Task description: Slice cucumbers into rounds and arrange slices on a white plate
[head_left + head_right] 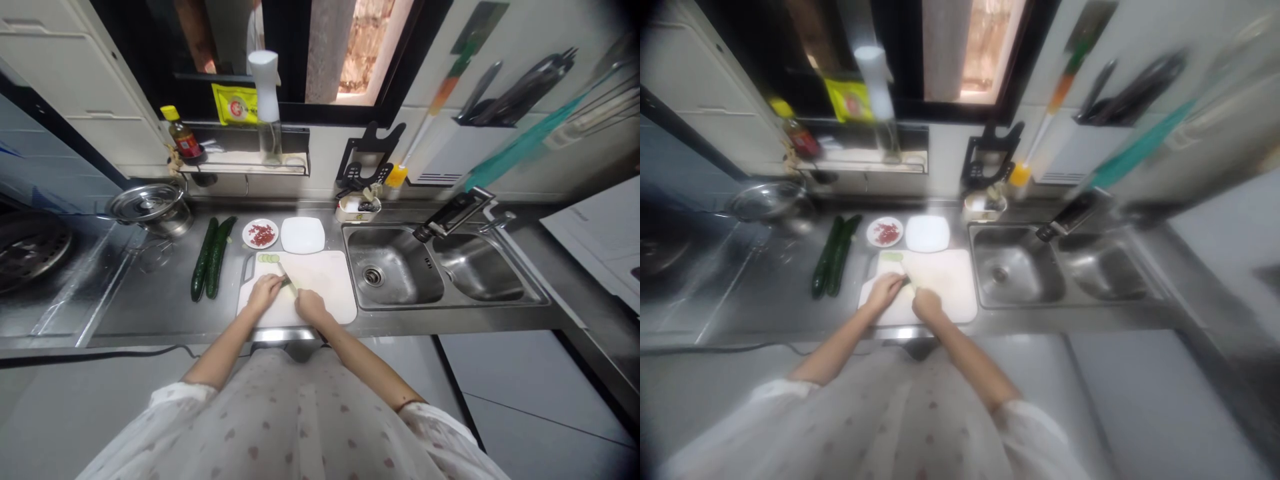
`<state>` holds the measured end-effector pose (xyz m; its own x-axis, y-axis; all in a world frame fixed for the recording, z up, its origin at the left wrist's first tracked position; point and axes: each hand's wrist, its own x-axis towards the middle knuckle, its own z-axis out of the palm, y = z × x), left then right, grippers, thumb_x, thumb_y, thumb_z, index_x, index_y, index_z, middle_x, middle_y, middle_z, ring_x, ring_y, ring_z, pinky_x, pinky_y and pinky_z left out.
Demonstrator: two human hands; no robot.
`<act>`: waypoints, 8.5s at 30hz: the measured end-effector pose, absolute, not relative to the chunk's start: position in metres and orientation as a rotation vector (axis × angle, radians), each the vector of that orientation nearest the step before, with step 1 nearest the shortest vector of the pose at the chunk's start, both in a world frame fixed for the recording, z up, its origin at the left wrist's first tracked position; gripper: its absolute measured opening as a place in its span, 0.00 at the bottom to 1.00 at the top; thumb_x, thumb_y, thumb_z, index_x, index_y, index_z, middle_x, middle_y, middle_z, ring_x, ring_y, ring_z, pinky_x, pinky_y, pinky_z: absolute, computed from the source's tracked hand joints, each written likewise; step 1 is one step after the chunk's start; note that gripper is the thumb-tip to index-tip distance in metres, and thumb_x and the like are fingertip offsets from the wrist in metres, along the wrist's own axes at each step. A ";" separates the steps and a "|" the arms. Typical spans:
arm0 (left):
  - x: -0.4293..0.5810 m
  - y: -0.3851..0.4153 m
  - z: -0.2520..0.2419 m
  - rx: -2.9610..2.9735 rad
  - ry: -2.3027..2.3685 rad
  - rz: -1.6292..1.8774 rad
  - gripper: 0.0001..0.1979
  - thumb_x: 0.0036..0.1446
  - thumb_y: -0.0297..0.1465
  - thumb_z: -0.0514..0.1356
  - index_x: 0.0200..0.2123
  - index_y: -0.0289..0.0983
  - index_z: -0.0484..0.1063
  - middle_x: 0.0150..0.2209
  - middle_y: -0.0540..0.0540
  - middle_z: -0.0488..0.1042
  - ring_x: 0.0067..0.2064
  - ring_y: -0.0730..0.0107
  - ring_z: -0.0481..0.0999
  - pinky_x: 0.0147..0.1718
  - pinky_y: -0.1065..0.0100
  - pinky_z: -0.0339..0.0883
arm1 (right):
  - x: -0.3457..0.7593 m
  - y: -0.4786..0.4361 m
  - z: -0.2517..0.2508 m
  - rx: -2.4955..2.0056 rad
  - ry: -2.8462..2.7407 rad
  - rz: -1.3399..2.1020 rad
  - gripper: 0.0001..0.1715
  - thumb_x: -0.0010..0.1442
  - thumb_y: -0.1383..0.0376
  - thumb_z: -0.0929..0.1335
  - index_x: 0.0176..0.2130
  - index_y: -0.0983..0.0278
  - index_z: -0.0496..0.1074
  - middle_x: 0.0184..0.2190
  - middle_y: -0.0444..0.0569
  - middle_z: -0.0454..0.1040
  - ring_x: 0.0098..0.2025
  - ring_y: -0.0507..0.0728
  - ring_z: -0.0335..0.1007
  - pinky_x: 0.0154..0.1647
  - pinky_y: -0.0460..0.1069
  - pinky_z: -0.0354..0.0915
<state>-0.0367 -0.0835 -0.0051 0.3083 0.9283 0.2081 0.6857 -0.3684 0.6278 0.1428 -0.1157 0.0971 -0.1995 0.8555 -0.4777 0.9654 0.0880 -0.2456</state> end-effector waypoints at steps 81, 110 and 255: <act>-0.034 -0.085 -0.001 2.154 1.419 0.849 0.13 0.63 0.29 0.53 0.45 0.39 0.76 0.41 0.44 0.77 0.44 0.65 0.73 0.46 0.62 0.67 | 0.149 -0.129 0.084 1.831 2.118 -0.780 0.20 0.61 0.73 0.58 0.47 0.69 0.72 0.43 0.60 0.76 0.48 0.60 0.73 0.43 0.50 0.65; -0.034 -0.086 -0.001 2.150 1.423 0.853 0.13 0.63 0.31 0.53 0.45 0.40 0.77 0.40 0.44 0.77 0.43 0.64 0.73 0.46 0.62 0.67 | 0.143 -0.114 0.080 1.836 2.115 -0.796 0.19 0.60 0.73 0.59 0.47 0.69 0.73 0.43 0.60 0.77 0.47 0.60 0.73 0.42 0.49 0.65; -0.033 -0.065 0.004 1.875 1.873 0.798 0.12 0.59 0.35 0.56 0.41 0.39 0.77 0.41 0.44 0.77 0.45 0.61 0.73 0.47 0.61 0.65 | 0.210 -0.137 0.088 2.033 1.983 -0.936 0.16 0.65 0.66 0.57 0.43 0.64 0.72 0.40 0.52 0.77 0.39 0.53 0.71 0.31 0.45 0.51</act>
<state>-0.0329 -0.0654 0.0044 -0.0448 0.9906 0.1295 0.7798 -0.0464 0.6243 0.2103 -0.1368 0.0881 -0.0693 0.8492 -0.5235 0.9438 -0.1142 -0.3102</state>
